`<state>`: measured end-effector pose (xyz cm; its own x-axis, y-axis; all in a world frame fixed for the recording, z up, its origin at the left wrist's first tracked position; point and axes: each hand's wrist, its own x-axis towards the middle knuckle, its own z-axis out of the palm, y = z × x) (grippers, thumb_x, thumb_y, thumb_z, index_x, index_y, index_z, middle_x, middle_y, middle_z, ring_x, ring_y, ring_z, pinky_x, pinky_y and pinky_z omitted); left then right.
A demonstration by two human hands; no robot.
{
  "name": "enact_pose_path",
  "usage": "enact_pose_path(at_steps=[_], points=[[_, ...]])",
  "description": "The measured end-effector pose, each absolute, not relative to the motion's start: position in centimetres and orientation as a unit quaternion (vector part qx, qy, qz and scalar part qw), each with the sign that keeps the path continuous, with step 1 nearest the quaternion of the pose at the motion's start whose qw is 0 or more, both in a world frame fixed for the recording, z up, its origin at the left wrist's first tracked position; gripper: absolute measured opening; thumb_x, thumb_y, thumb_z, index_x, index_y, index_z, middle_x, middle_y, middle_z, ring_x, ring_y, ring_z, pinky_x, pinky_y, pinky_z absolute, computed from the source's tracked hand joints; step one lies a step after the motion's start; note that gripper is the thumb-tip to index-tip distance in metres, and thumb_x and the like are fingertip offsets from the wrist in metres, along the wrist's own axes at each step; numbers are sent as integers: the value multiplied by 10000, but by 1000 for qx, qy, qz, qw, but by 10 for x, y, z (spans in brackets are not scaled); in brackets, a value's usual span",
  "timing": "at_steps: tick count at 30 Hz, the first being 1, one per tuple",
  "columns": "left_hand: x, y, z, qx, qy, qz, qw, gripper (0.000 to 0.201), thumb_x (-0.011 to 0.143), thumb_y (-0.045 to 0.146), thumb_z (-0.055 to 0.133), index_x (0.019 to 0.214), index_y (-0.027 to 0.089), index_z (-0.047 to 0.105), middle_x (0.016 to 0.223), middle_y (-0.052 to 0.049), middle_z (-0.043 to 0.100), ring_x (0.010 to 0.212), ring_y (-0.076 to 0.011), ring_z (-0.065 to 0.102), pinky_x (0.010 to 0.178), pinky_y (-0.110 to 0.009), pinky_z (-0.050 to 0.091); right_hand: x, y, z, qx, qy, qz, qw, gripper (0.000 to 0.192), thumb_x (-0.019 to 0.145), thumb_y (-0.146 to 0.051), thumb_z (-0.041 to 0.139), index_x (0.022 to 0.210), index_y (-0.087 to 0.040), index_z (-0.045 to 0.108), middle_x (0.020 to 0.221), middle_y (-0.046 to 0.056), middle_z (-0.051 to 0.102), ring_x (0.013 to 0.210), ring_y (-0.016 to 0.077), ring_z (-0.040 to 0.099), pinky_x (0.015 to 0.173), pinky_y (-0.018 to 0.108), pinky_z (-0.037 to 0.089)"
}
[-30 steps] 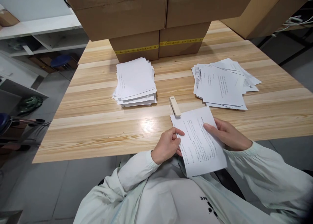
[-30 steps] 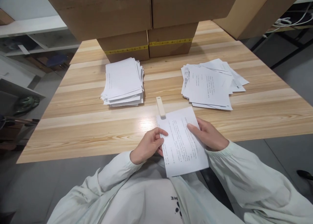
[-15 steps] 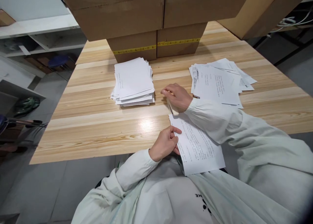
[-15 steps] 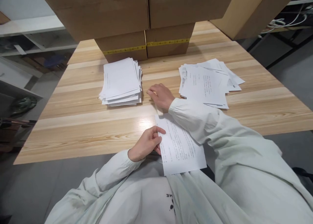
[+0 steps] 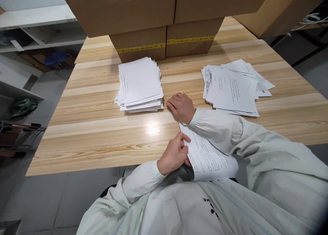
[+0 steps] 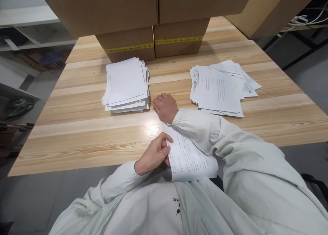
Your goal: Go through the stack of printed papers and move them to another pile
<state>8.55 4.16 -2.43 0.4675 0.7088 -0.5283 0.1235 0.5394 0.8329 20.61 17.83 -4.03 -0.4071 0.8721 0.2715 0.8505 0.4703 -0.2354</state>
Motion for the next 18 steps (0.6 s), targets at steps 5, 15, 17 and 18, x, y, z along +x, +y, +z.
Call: enact_pose_path(at_steps=[5,15,17,18], points=[[86,40,-24,450,474,220,724,247,784,69,473,978,221,453,590,109,462,425,-117,572,417,-225,508,203,177,-38,-533,-822,30,196,397,1053,-302,352,1097,-147,715,1070,141,747,1054,314,562,943,449,371],[47,4,-28,493,484,310,653,125,878,164,486,985,220,453,602,100,449,497,-118,578,501,-230,495,271,131,33,-523,-770,53,361,414,988,-411,489,1363,-261,583,1333,116,671,1232,338,586,1091,582,415],[23,-11,-28,555,503,348,564,78,914,183,499,985,214,485,579,99,426,504,-104,540,513,-206,435,287,105,36,-559,-739,111,359,417,964,-495,533,1300,-267,631,1292,113,692,1206,342,619,1067,592,451],[10,-19,-27,574,515,359,526,61,933,193,499,989,214,501,579,97,421,497,-96,513,509,-202,411,292,92,35,-578,-716,172,351,442,951,-543,546,1281,-266,643,1270,114,704,1190,338,638,1048,582,476]])
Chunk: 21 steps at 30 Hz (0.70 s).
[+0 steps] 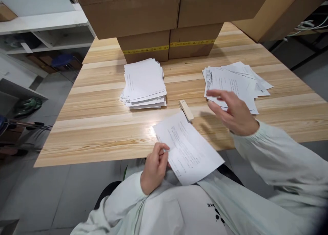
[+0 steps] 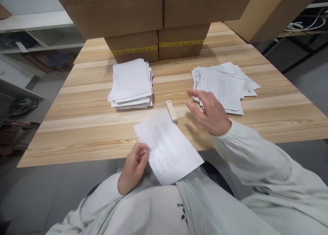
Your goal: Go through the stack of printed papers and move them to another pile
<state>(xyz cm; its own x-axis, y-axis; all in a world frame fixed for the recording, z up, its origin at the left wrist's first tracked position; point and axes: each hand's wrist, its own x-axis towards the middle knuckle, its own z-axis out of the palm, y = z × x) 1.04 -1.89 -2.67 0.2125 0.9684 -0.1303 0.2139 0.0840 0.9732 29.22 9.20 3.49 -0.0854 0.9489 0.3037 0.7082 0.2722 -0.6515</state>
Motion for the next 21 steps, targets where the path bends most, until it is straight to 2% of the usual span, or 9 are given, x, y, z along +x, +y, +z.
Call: enact_pose_path(at_steps=[2,5,8,10,12,15,16,18,21], points=[[-14,-32,-23,595,533,361,482,56,970,218,492,1014,223,526,609,81,464,512,-94,511,513,-203,408,295,69,31,-593,-658,340,316,519,931,-629,552,1293,-267,642,1247,123,721,1172,324,668,1015,542,521],[-37,-41,-14,621,539,378,425,75,984,227,506,1036,240,559,706,43,579,577,-101,572,556,-209,454,281,41,25,-521,-588,562,259,650,911,-687,548,1397,-256,583,1216,140,739,1134,306,702,982,493,553],[-37,-35,-5,637,525,396,403,87,976,221,531,1027,258,592,759,23,623,601,-106,598,558,-213,468,255,22,20,-457,-567,630,268,611,896,-632,611,1392,-275,587,1158,116,748,1015,280,729,883,451,592],[-25,-22,1,637,512,407,409,85,974,228,546,1022,268,603,756,24,624,600,-107,593,562,-217,478,241,19,16,-494,-562,570,339,440,896,-565,642,1247,-298,661,1060,84,747,898,261,718,763,413,600],[-9,-5,7,628,497,434,413,80,981,243,549,1033,273,602,771,24,638,620,-106,607,600,-223,514,239,29,13,-568,-557,446,410,266,899,-520,646,1012,-284,697,849,52,708,732,236,658,622,374,552],[8,30,18,602,458,502,419,107,1007,274,513,1097,264,568,998,-17,717,792,-128,705,752,-278,603,269,75,12,-646,-538,242,484,243,889,-450,655,769,-244,606,623,2,557,569,181,512,533,329,437],[10,44,22,595,446,532,405,115,1006,286,517,1109,254,558,1061,-33,719,856,-143,722,783,-301,617,288,97,12,-652,-523,181,519,232,881,-412,661,752,-236,582,627,-1,554,569,169,499,548,326,427],[6,74,26,605,443,567,342,125,990,294,541,1091,223,559,1053,-49,713,917,-160,726,824,-322,625,332,144,9,-638,-495,105,581,135,899,-316,623,815,-216,594,783,49,658,665,170,565,644,340,459],[-11,124,23,657,476,545,210,120,962,267,541,1057,200,572,1041,-58,701,996,-165,702,879,-316,606,396,200,-6,-722,-405,-13,561,189,882,-215,615,718,-245,528,817,108,691,661,173,563,641,360,432]])
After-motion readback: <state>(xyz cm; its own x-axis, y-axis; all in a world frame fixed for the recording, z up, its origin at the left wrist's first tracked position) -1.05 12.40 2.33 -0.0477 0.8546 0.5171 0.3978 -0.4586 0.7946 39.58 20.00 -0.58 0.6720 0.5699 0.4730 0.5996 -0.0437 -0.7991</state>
